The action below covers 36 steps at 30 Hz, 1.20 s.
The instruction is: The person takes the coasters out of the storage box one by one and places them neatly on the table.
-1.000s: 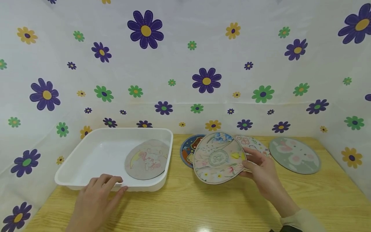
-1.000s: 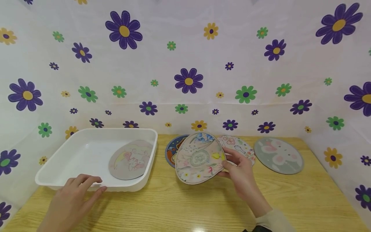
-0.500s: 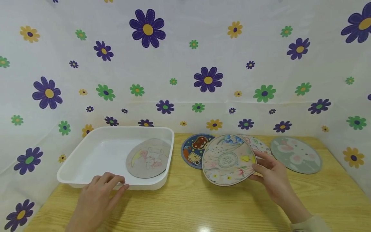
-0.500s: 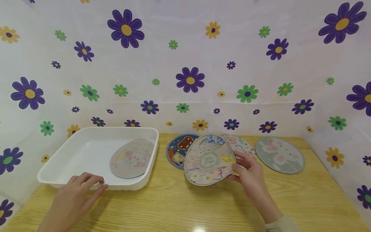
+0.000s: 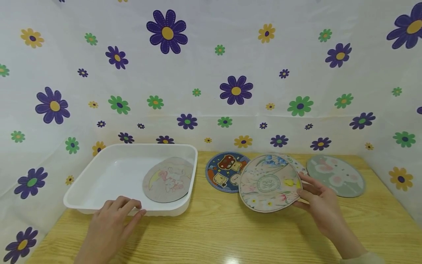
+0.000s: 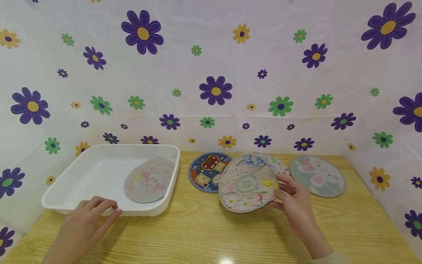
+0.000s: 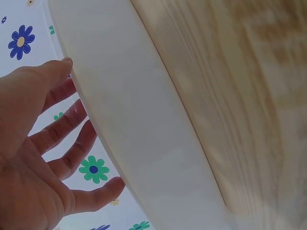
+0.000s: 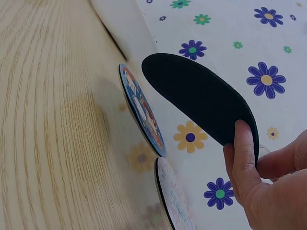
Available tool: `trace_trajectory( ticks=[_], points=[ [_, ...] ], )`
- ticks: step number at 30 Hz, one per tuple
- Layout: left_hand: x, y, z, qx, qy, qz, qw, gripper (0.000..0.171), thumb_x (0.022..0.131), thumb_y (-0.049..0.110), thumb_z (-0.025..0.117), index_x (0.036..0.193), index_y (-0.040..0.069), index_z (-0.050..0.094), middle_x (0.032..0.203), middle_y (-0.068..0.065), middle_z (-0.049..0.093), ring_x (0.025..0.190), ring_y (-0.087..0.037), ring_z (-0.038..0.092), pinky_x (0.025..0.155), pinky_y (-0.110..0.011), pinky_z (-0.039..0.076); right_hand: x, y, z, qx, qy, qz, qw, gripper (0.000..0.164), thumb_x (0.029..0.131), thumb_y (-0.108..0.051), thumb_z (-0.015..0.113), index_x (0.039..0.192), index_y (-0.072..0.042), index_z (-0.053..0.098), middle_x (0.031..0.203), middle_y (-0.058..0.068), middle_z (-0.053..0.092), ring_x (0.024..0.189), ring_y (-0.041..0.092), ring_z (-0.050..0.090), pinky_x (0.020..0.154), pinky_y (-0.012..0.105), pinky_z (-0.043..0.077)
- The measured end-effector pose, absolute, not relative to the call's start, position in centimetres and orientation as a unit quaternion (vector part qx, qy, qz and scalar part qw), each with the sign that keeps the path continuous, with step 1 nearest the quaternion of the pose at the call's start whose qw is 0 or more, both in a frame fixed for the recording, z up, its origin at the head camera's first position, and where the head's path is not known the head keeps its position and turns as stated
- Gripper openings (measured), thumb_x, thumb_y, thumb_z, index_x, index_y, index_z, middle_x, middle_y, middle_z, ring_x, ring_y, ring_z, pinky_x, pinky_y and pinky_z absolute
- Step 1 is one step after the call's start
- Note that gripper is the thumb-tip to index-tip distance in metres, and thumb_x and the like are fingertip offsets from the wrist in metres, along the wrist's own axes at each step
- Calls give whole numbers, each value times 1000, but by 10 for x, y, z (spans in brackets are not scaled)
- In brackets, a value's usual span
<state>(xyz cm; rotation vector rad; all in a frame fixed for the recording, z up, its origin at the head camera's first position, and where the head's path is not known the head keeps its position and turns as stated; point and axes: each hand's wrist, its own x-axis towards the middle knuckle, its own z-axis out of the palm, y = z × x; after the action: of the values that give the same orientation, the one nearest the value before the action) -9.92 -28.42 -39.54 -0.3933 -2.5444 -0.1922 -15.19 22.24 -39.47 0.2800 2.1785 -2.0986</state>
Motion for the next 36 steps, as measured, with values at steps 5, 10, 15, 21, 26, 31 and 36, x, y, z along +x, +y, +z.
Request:
trace_trajectory(
  ticks=[5, 10, 15, 21, 26, 31, 36],
  points=[
    [-100, -284, -396, -138, -950, -73, 269, 24, 77, 22, 88, 93, 22, 70, 91, 1, 69, 78, -31, 66, 56, -47, 56, -151, 232, -395, 93, 718, -687, 60, 62, 104, -2, 54, 161, -8, 28, 123, -1, 53, 97, 4, 66, 86, 26, 61],
    [-100, -285, -397, -142, -948, -72, 277, 26, 75, 22, 89, 91, 24, 69, 91, 3, 69, 77, -29, 66, 54, -45, 54, -150, 243, -396, 99, 723, -681, 61, 63, 104, -3, 55, 161, -8, 28, 129, 2, 51, 97, 2, 67, 85, 26, 61],
    [-101, -285, -398, -144, -946, -70, 280, 26, 75, 22, 90, 91, 25, 69, 90, 4, 68, 76, -28, 65, 54, -43, 54, -147, 251, -397, 111, 720, -682, 64, 62, 104, -4, 55, 160, -10, 30, 125, -4, 53, 96, 1, 66, 83, 25, 61],
    [-101, -284, -396, -142, -948, -74, 275, 25, 76, 22, 89, 91, 24, 69, 90, 3, 68, 76, -28, 66, 55, -43, 55, -144, 259, -401, 120, 711, -690, 67, 63, 104, -3, 56, 160, -13, 31, 117, -11, 56, 96, 1, 66, 84, 25, 61],
    [-101, -284, -396, -145, -946, -76, 278, 26, 76, 22, 90, 91, 24, 69, 90, 4, 68, 76, -27, 65, 56, -43, 56, -143, 267, -405, 123, 708, -693, 68, 58, 102, -3, 58, 155, -16, 38, 107, -17, 61, 95, 2, 67, 82, 26, 62],
    [-101, -284, -397, -145, -946, -73, 280, 26, 75, 21, 90, 91, 23, 70, 89, 3, 68, 75, -26, 65, 57, -43, 57, -141, 274, -409, 126, 721, -677, 79, 59, 102, -4, 58, 156, -11, 33, 104, -17, 62, 93, 3, 66, 81, 27, 61],
    [-101, -284, -396, -143, -946, -73, 281, 26, 75, 21, 90, 91, 22, 70, 89, 3, 68, 75, -26, 65, 58, -44, 57, -141, 280, -410, 126, 740, -654, 91, 60, 101, 0, 54, 156, -10, 31, 101, -14, 63, 89, 7, 65, 76, 28, 61]
  ],
)
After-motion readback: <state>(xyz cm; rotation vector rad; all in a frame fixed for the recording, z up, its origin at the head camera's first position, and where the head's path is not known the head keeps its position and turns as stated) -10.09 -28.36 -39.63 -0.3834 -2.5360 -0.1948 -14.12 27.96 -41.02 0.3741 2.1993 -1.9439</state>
